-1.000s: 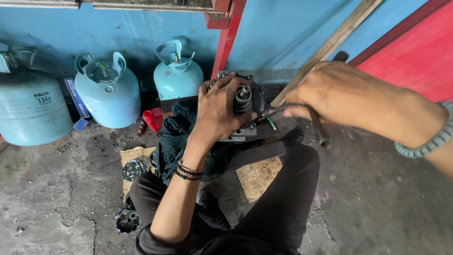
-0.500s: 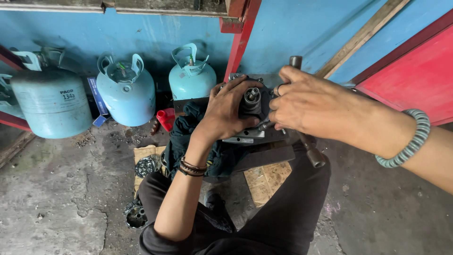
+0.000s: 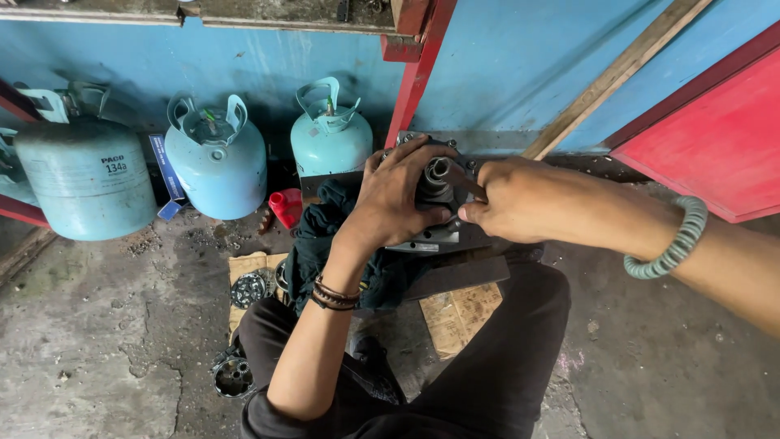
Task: Repairing a mechanical component by tightening or loosening bolts with a T-handle socket wrench
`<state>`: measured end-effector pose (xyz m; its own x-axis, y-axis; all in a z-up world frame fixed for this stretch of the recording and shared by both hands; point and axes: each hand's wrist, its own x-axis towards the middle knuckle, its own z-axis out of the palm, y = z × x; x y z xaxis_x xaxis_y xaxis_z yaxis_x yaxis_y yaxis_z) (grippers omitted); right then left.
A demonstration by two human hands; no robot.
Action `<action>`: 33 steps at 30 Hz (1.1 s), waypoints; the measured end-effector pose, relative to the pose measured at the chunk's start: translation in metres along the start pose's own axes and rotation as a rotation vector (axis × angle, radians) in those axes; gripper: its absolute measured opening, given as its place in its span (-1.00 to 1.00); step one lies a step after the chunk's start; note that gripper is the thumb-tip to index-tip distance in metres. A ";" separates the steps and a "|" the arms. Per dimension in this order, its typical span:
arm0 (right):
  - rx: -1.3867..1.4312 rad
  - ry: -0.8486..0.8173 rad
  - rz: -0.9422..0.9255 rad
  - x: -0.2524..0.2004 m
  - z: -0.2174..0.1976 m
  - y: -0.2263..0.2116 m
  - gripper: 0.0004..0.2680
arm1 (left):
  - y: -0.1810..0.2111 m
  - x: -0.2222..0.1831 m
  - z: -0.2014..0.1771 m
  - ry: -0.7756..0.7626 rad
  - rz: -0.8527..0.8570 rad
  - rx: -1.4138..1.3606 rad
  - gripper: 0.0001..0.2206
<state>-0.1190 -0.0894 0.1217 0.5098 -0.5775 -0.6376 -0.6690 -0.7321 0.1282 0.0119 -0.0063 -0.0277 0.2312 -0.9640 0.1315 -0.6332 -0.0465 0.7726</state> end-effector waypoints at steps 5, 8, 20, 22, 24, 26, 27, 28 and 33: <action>0.029 -0.076 0.004 -0.007 -0.008 -0.011 -0.63 | 0.011 -0.022 0.001 0.207 0.150 -0.115 -0.32; 0.129 -0.028 -0.054 0.024 0.007 0.009 -0.64 | 0.019 -0.043 0.020 0.461 0.308 -0.152 -0.45; 0.208 0.075 -0.149 0.001 0.007 0.012 -0.61 | 0.022 -0.045 0.053 0.540 0.345 0.053 -0.83; -0.034 0.119 -0.152 -0.021 -0.010 0.003 -0.57 | 0.030 -0.048 0.050 0.525 0.296 0.092 -0.82; 0.007 0.126 -0.056 -0.049 -0.027 -0.008 -0.56 | 0.031 -0.048 0.052 0.537 0.280 0.063 -0.81; -0.125 0.350 -0.310 -0.049 -0.022 0.011 -0.55 | 0.030 -0.048 0.053 0.559 0.296 0.044 -0.82; -0.249 0.575 -0.556 -0.049 -0.019 0.022 -0.51 | 0.030 -0.048 0.054 0.574 0.315 0.022 -0.82; -0.249 0.573 -0.557 -0.046 -0.016 0.025 -0.51 | 0.030 -0.048 0.054 0.574 0.313 0.021 -0.82; -1.899 1.343 -0.233 0.080 0.049 0.073 -0.58 | 0.030 -0.047 0.055 0.607 0.348 -0.003 -0.82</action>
<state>-0.1536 -0.1715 0.0428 0.9426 0.2867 -0.1710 0.0927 0.2673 0.9591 -0.0585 0.0230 -0.0450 0.3874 -0.6060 0.6948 -0.7435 0.2402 0.6241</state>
